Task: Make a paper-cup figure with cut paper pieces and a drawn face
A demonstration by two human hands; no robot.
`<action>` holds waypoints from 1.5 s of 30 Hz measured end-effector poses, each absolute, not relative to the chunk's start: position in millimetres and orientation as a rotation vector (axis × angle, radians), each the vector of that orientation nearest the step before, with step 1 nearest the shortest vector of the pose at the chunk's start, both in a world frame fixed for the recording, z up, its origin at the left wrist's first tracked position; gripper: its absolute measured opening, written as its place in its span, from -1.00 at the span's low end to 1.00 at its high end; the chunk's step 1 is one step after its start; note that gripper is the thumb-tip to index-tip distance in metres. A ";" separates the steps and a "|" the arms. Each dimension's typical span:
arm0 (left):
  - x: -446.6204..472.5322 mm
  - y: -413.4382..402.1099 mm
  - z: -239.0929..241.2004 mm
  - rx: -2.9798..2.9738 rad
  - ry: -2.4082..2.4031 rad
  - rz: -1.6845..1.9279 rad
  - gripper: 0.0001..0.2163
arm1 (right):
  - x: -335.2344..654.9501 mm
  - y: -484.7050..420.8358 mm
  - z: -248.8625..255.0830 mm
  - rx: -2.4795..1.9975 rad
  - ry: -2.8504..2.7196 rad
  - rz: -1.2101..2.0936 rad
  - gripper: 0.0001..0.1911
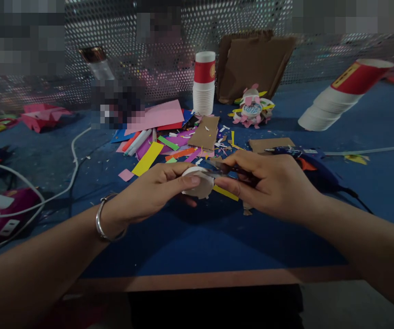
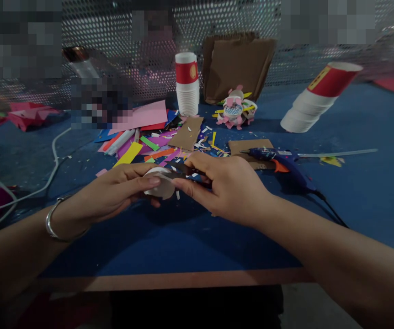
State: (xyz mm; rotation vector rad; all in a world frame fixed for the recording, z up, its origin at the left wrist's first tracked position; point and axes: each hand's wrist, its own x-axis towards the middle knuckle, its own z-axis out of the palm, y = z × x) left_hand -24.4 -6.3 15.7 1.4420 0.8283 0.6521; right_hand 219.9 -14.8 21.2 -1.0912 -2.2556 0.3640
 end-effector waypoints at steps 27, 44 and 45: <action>-12.1 -27.8 18.8 2.110 0.977 0.709 -0.80 | 208.1 -10.5 22.0 -0.953 -1.873 1.255 -0.64; -8.1 -24.3 18.3 1.650 1.080 0.845 -0.75 | 208.7 -10.5 15.9 -1.012 -1.958 1.079 -0.66; -8.4 -24.8 18.4 1.658 1.088 0.847 -0.74 | 208.5 -10.8 16.5 -1.005 -1.968 1.074 -0.69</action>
